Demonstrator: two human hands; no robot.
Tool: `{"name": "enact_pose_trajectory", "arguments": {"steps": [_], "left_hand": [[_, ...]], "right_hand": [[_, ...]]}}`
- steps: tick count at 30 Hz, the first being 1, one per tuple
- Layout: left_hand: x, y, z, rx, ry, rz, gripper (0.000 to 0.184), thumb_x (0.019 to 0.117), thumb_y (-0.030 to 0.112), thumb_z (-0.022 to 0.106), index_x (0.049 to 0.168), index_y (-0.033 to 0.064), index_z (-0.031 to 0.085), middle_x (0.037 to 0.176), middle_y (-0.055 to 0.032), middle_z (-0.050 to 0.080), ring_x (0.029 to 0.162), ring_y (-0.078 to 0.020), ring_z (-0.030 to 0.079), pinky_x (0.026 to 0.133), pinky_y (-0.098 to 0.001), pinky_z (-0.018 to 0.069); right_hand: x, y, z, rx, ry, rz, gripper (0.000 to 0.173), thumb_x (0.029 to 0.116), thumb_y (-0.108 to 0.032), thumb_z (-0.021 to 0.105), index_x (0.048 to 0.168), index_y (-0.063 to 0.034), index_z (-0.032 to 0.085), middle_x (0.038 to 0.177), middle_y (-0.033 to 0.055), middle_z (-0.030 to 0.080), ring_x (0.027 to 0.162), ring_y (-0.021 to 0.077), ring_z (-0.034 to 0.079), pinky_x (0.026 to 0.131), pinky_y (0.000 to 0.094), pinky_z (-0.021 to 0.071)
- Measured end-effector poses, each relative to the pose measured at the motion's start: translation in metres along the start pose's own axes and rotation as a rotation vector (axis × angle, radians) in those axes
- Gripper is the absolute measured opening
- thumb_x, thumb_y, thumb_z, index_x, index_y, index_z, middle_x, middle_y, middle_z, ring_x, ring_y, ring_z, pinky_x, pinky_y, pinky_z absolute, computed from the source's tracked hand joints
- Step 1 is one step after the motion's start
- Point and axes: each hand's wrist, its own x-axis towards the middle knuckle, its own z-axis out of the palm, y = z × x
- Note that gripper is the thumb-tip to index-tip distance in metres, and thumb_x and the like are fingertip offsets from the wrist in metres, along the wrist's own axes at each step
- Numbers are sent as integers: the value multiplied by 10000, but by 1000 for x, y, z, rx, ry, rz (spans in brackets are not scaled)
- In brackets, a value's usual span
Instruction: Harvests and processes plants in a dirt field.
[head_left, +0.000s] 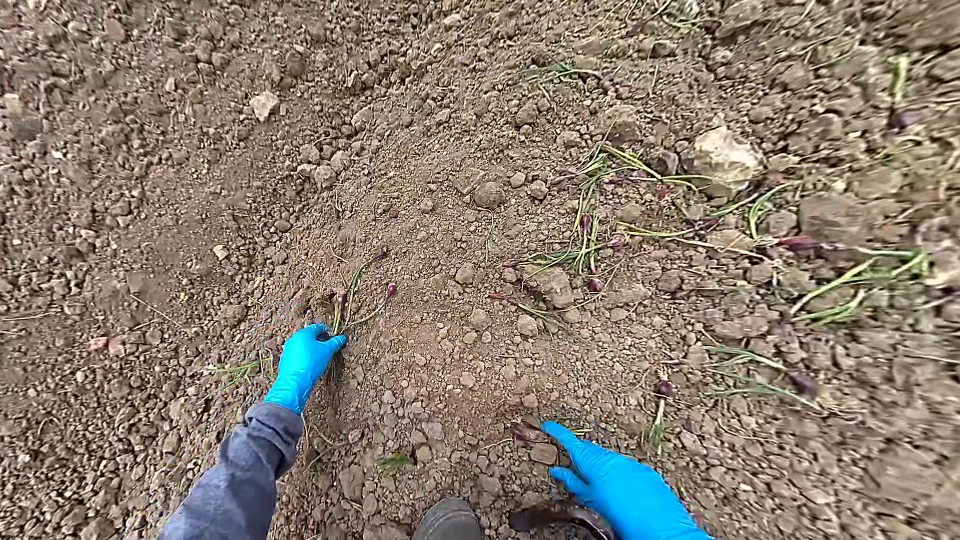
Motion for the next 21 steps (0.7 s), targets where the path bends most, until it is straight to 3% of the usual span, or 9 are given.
{"name": "enact_pose_trajectory", "arguments": {"steps": [4, 8, 11, 13, 15, 17, 18, 19, 21], "left_hand": [[-21, 19, -29, 46, -94, 41, 367, 971, 414, 726, 1163, 101, 737, 1042, -119, 761, 990, -299, 729, 937, -600, 546], [-40, 111, -74, 108, -104, 218, 337, 979, 414, 715, 1099, 100, 734, 953, -101, 749, 897, -272, 710, 850, -574, 543], [-55, 195, -88, -139, -151, 560, 325, 966, 332, 740, 1201, 113, 690, 947, -29, 757, 838, -122, 712, 820, -366, 578], [-64, 243, -85, -265, -200, 782, 534, 953, 336, 751, 1432, 170, 583, 1104, -1, 754, 929, -59, 719, 874, -269, 588], [-73, 275, -68, -174, -162, 859, 591, 959, 398, 729, 1476, 177, 549, 1163, -14, 727, 982, -99, 703, 913, -357, 574], [-87, 283, -34, -38, -172, 857, 387, 971, 346, 729, 1316, 183, 668, 1060, -11, 736, 906, -140, 697, 853, -443, 571], [-97, 280, -12, 31, -230, 868, 268, 979, 319, 725, 1214, 190, 714, 1001, -5, 735, 849, -146, 688, 809, -449, 571], [-107, 273, 12, 95, -321, 891, 192, 984, 298, 718, 1147, 199, 741, 990, 4, 747, 861, -146, 702, 820, -455, 581], [-129, 254, 61, 220, -538, 971, 151, 999, 254, 684, 1117, 216, 769, 1063, 16, 761, 984, -148, 718, 904, -468, 581]], "right_hand": [[1, -3, 2, -72, 84, 3, 467, 1041, -338, 576, 1489, -221, 517, 1264, 167, 689, 1100, 412, 689, 872, 636, 538], [3, -13, -7, -92, 10, 67, 345, 1054, -366, 538, 1292, -123, 591, 1163, 181, 710, 1073, 407, 695, 846, 632, 534], [-1, -11, -14, 53, -14, 94, 368, 1065, -407, 497, 1264, -119, 611, 1132, 167, 709, 1082, 387, 683, 887, 623, 516], [-7, 7, -14, 391, 191, 120, 334, 1045, -422, 554, 1161, -136, 681, 941, 91, 718, 910, 276, 702, 838, 520, 551], [-18, 30, -14, 907, 585, 97, 193, 1027, -275, 641, 1028, -85, 671, 720, 32, 676, 634, 168, 670, 640, 370, 588], [-33, 49, -27, 1412, 909, 71, 166, 1060, -184, 580, 1144, -41, 588, 759, 49, 676, 604, 159, 661, 600, 350, 603], [-39, 61, -32, 1570, 971, 68, 273, 1085, -222, 531, 1312, -71, 531, 897, 71, 706, 677, 188, 695, 632, 380, 623], [-43, 73, -29, 1634, 958, 68, 383, 1101, -269, 482, 1454, -125, 446, 1056, 83, 717, 780, 219, 721, 683, 411, 629], [-46, 81, -3, 1468, 820, 67, 545, 1076, -282, 529, 1563, -138, 333, 1250, 112, 689, 967, 263, 738, 807, 440, 633]]}}
